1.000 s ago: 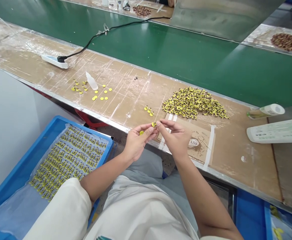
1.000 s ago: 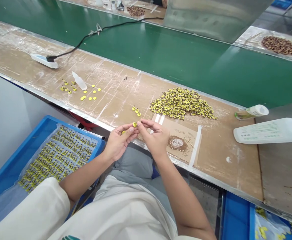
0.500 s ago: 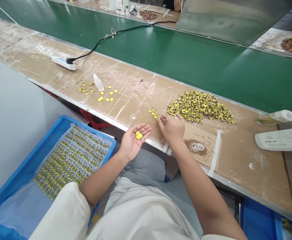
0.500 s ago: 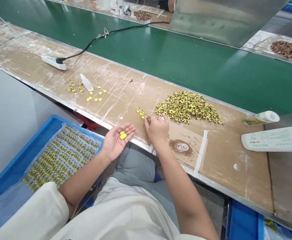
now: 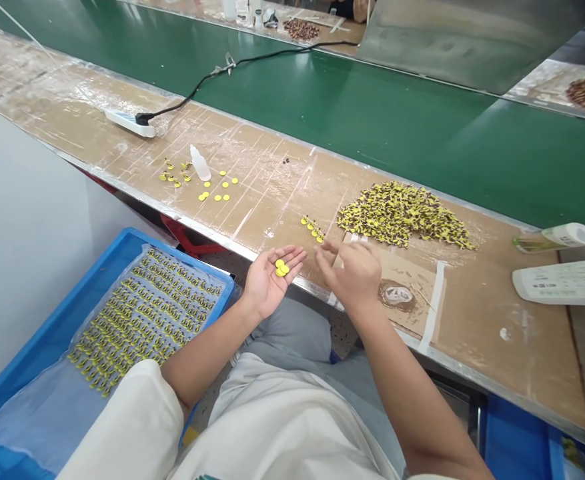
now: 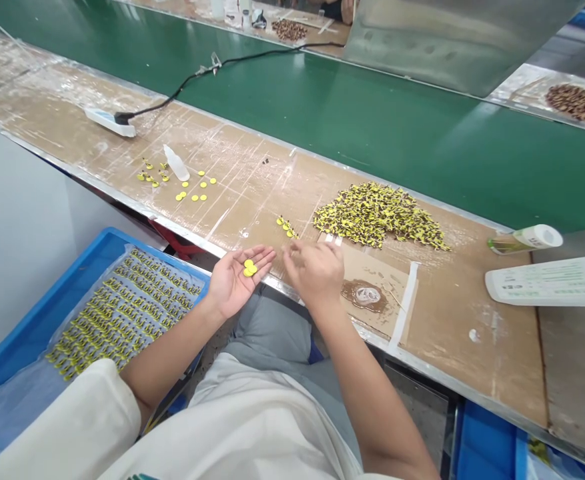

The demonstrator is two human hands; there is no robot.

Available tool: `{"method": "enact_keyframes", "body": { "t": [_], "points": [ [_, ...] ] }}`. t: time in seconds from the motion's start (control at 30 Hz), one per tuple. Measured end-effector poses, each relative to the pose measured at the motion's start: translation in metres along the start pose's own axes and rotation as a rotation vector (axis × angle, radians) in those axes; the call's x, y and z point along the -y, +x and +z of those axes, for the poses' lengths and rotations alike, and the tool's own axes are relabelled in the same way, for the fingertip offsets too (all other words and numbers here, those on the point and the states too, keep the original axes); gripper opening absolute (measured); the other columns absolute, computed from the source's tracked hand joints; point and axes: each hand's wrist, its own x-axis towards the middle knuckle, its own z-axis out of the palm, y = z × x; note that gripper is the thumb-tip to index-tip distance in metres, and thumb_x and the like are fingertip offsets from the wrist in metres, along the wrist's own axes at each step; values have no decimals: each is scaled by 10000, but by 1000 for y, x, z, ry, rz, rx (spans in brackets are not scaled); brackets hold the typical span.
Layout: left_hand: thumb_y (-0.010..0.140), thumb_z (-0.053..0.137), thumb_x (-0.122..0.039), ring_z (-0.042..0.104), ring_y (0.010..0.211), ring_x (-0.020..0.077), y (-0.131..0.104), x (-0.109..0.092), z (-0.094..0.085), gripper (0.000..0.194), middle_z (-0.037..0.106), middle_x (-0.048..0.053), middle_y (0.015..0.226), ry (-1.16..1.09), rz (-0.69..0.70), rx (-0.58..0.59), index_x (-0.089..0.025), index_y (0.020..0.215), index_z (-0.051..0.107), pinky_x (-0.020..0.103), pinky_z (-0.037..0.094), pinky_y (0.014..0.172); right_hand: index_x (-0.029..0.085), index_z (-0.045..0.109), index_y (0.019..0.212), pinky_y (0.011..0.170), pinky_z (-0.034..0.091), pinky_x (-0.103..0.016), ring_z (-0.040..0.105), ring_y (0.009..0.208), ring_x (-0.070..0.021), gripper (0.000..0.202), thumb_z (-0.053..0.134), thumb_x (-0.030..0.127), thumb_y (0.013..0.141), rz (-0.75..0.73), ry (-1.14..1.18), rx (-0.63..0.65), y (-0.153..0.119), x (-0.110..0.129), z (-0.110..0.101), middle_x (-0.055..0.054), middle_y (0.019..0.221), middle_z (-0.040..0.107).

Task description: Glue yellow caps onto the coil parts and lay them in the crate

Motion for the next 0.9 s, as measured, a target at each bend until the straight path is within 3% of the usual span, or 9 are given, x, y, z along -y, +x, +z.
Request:
{"method": "enact_keyframes", "body": {
  "t": [0.13,0.23,0.47,0.6,0.73,0.83,0.9],
  "points": [
    [858,483,-279,613,1140,253,1,5,4,322,661,191,1173,25,-24,15,-59,1013,661,296,501,901,215,670,1090,744,462,-332,611,753,-179,266,636,341,858,-142,195,170,-12,23,-15,-50,858,726],
    [867,460,-267,607,1147,254,1,8,9,336,659,210,1167,32,-46,19,-35,1003,661,289,491,910,231,670,1125,680,470,-310,592,734,-170,270,616,321,877,-147,278,253,-15,25,-15,-41,863,721],
    [859,453,-213,646,1037,211,-3,15,16,315,680,195,1112,62,-114,27,-29,988,674,242,506,807,242,707,1018,759,531,-280,680,811,-158,178,622,298,873,-2,462,260,-22,17,-21,-28,918,741],
    [839,496,-156,660,826,135,-5,22,19,246,712,124,959,47,-148,72,-54,940,695,252,508,821,249,696,1035,825,559,-305,705,879,-182,230,665,347,829,340,698,186,-25,22,-34,-31,1000,737],
    [825,606,-179,636,791,111,-8,29,21,190,697,79,871,157,-121,107,-86,952,713,215,491,711,211,651,1094,694,576,-328,704,741,-204,458,761,446,717,735,897,155,-25,19,-47,-44,814,747],
    [775,700,-205,567,678,57,-11,36,22,231,675,45,792,268,-104,166,-105,982,723,173,399,572,190,636,1097,658,563,-318,677,652,-183,563,817,459,636,861,1045,174,-27,13,-54,-29,717,730],
    [737,739,-190,536,655,47,-12,42,23,268,679,39,795,329,-85,204,-119,995,728,182,368,561,189,642,1081,675,556,-308,667,639,-167,565,839,434,612,907,1117,178,-29,10,-58,-20,700,725]
  ]
}}
